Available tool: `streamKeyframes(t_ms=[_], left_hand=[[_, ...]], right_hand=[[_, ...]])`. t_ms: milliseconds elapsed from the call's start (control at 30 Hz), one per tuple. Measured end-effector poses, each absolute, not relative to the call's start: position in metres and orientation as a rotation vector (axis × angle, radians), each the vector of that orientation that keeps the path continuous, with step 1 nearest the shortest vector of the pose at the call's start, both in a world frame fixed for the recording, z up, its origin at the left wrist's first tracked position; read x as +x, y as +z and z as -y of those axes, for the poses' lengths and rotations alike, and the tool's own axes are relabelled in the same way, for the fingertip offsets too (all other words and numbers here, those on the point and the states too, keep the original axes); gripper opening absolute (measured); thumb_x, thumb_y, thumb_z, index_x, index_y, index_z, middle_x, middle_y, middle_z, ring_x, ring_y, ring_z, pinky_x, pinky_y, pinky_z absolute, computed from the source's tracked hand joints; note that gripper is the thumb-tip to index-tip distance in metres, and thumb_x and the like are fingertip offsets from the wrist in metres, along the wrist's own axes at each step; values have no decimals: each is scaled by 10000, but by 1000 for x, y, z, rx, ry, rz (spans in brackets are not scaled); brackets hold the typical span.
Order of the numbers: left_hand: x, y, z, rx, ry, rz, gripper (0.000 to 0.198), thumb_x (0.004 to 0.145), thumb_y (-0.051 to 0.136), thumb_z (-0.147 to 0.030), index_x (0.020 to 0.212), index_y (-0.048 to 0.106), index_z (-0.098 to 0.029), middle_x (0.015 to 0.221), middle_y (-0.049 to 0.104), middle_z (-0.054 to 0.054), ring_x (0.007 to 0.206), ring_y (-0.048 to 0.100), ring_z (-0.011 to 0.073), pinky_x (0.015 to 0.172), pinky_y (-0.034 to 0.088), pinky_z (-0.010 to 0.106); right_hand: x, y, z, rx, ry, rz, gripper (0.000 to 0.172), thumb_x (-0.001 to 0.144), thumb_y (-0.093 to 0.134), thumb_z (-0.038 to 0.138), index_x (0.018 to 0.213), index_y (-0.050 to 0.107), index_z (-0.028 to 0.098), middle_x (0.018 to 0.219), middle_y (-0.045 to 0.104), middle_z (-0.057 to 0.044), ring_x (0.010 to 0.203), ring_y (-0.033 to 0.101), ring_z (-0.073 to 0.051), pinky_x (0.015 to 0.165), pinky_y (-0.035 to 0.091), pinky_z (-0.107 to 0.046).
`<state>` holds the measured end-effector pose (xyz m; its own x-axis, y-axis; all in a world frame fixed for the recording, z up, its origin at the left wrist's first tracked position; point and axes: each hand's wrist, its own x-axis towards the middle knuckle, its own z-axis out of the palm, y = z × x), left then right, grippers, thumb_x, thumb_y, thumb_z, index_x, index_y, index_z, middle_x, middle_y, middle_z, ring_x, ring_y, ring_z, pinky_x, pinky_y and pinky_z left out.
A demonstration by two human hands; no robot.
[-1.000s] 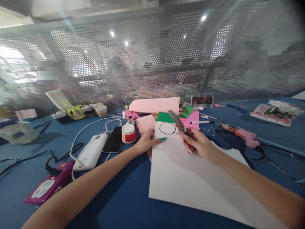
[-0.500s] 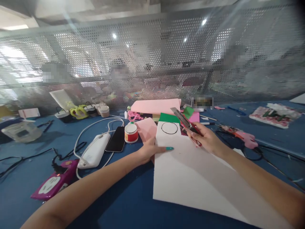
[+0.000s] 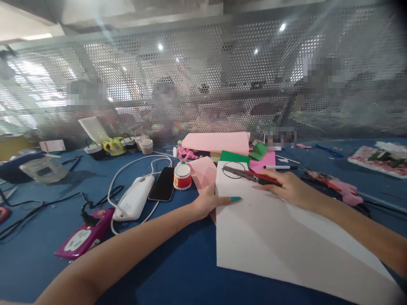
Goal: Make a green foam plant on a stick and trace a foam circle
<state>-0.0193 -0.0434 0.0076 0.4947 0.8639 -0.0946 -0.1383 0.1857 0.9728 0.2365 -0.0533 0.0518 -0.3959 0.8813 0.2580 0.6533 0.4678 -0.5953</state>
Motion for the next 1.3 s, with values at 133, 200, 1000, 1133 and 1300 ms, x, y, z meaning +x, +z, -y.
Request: streamKeyframes(t_ms=[133, 200, 1000, 1133, 1300], left_hand=[[-20, 6, 41, 1158, 825, -795, 600, 535, 864, -258, 1079, 640, -140, 1085, 707, 140, 955, 684, 282, 893, 539, 453], [-20, 6, 41, 1153, 827, -812, 593, 523, 869, -256, 1061, 646, -142, 1068, 712, 134, 949, 684, 282, 889, 540, 454], [-22, 1, 41, 1343, 778, -816, 516, 601, 814, -364, 1024, 661, -111, 1019, 709, 140, 835, 687, 249, 746, 557, 375], [-21, 5, 42, 1344, 806, -794, 531, 601, 818, -347, 1044, 645, -112, 1027, 709, 127, 834, 685, 226, 730, 556, 339], [-20, 11, 46, 1347, 813, -786, 505, 611, 814, -336, 1038, 648, -123, 1025, 716, 110, 833, 686, 208, 721, 557, 311]], right_hand=[[229, 63, 51, -1225, 418, 2285, 410, 869, 504, 543, 1088, 650, 228, 867, 702, -69, 709, 626, -224, 643, 441, -302], [226, 67, 49, -1219, 374, 2319, 401, 878, 496, 533, 1106, 648, 239, 873, 710, -72, 732, 634, -235, 650, 445, -306], [210, 80, 40, -1135, -26, 2622, 279, 898, 503, 457, 895, 638, 213, 755, 683, -78, 685, 631, -219, 564, 398, -294], [203, 86, 46, -1153, -247, 2715, 214, 922, 494, 348, 920, 608, 168, 785, 693, -87, 681, 646, -207, 531, 379, -273], [205, 94, 51, -1161, -390, 2749, 202, 933, 473, 319, 908, 594, 159, 757, 689, -69, 614, 638, -187, 487, 339, -263]])
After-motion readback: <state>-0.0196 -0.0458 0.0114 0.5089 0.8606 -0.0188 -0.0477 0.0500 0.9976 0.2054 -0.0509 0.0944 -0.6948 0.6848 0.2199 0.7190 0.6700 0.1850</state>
